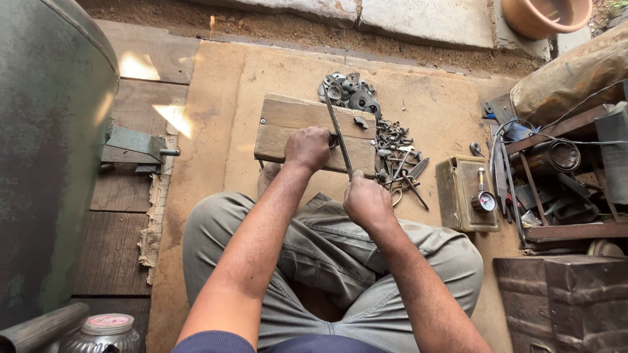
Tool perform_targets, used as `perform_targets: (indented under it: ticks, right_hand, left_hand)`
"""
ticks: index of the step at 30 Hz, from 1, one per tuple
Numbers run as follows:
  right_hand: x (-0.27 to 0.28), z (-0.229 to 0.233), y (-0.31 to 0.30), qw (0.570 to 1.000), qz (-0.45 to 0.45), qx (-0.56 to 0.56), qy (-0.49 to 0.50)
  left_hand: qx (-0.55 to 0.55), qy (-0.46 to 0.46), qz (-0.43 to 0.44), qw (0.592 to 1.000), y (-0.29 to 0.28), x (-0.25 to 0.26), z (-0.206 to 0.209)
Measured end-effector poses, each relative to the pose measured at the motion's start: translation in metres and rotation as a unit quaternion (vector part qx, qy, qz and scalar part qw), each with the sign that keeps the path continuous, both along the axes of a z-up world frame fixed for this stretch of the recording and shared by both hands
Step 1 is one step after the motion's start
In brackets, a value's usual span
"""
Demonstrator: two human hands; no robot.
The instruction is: The person uses a long metal blade to strip insulation from a small black wire held against a wooden block, rotating the wire and repeating the cutting motion to expose internal components.
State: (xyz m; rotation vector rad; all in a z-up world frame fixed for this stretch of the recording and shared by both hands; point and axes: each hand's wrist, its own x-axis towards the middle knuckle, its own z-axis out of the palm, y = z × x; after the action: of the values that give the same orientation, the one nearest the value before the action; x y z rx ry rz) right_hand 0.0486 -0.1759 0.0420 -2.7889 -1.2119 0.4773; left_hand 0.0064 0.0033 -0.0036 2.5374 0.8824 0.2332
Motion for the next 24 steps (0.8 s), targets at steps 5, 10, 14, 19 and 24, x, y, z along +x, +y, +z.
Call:
perform_targets:
  ticks: [5,10,14,19,24]
  right_hand:
    - [0.006,-0.001,0.007,1.0,-0.007,-0.023,0.004]
    - [0.011,-0.003,0.025,1.0,-0.002,-0.029,0.004]
    - [0.021,0.001,0.035,1.0,0.004,-0.01,0.003]
    - [0.017,0.03,0.056,0.996,-0.042,-0.046,0.066]
    - [0.027,0.035,0.079,0.988,-0.061,-0.081,0.12]
  left_hand:
    - [0.026,-0.023,-0.022,0.999,-0.004,-0.001,-0.009]
    - [0.079,-0.057,-0.023,0.995,-0.004,0.001,-0.016]
    - [0.077,-0.036,-0.024,0.996,-0.007,0.001,-0.015]
    - [0.087,-0.046,-0.028,0.995,-0.008,-0.001,-0.012]
    - [0.106,-0.079,-0.026,0.991,-0.011,-0.004,-0.022]
